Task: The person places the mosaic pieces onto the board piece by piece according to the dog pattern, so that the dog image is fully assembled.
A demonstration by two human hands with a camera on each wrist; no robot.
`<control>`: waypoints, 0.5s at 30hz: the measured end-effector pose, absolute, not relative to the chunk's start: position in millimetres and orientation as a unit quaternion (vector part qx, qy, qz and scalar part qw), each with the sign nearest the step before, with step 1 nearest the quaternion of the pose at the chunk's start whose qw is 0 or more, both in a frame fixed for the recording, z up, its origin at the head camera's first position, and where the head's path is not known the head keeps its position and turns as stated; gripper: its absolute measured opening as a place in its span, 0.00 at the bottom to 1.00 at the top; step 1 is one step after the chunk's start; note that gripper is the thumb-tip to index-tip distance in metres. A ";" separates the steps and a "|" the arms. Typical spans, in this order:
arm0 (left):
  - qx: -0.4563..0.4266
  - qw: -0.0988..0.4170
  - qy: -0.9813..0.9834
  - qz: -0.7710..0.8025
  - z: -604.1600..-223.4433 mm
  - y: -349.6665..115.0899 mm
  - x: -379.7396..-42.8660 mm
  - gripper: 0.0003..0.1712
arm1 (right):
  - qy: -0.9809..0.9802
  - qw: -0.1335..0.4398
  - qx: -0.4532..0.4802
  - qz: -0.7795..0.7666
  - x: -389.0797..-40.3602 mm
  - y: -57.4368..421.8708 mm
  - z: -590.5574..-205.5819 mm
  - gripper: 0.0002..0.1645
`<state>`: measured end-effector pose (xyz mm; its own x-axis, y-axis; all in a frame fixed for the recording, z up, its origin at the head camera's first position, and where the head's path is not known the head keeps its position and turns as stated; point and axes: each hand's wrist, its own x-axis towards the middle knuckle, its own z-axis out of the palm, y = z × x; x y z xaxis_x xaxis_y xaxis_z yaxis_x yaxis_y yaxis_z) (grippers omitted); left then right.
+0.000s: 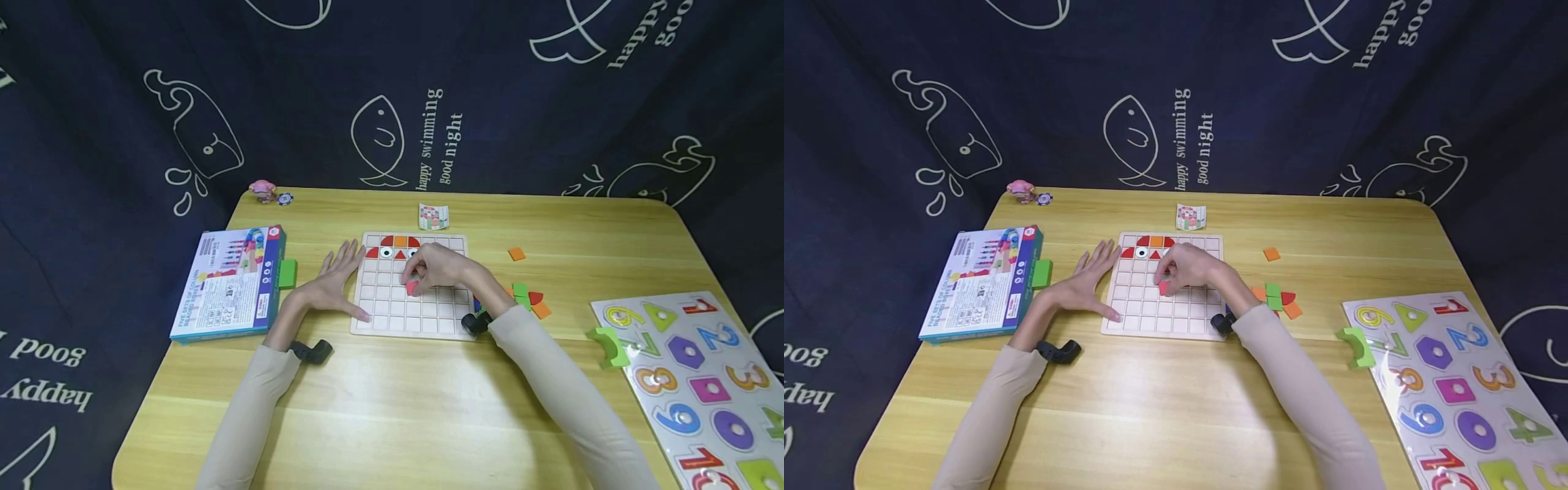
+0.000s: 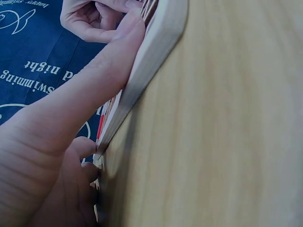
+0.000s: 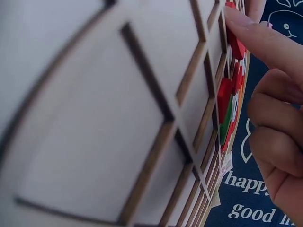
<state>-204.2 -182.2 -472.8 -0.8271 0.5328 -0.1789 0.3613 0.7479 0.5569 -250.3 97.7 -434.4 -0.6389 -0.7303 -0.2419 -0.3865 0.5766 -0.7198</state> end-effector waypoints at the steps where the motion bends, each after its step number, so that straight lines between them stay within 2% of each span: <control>1: 0.243 0.165 0.920 0.257 -472.4 -182.1 -204.0 0.82 | 0.849 0.263 -0.328 -0.321 -250.2 98.2 -434.3 0.13; 15: 0.243 0.165 0.921 0.255 -471.0 -181.5 -203.4 0.82 | 0.883 0.192 -0.306 -0.299 -251.1 104.7 -434.3 0.12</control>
<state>-203.4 -181.5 -471.0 -0.8276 0.5313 -0.1814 0.3627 0.7526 0.5495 -251.1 104.7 -434.3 -0.7386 -0.6560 -0.1551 -0.4264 0.6329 -0.6462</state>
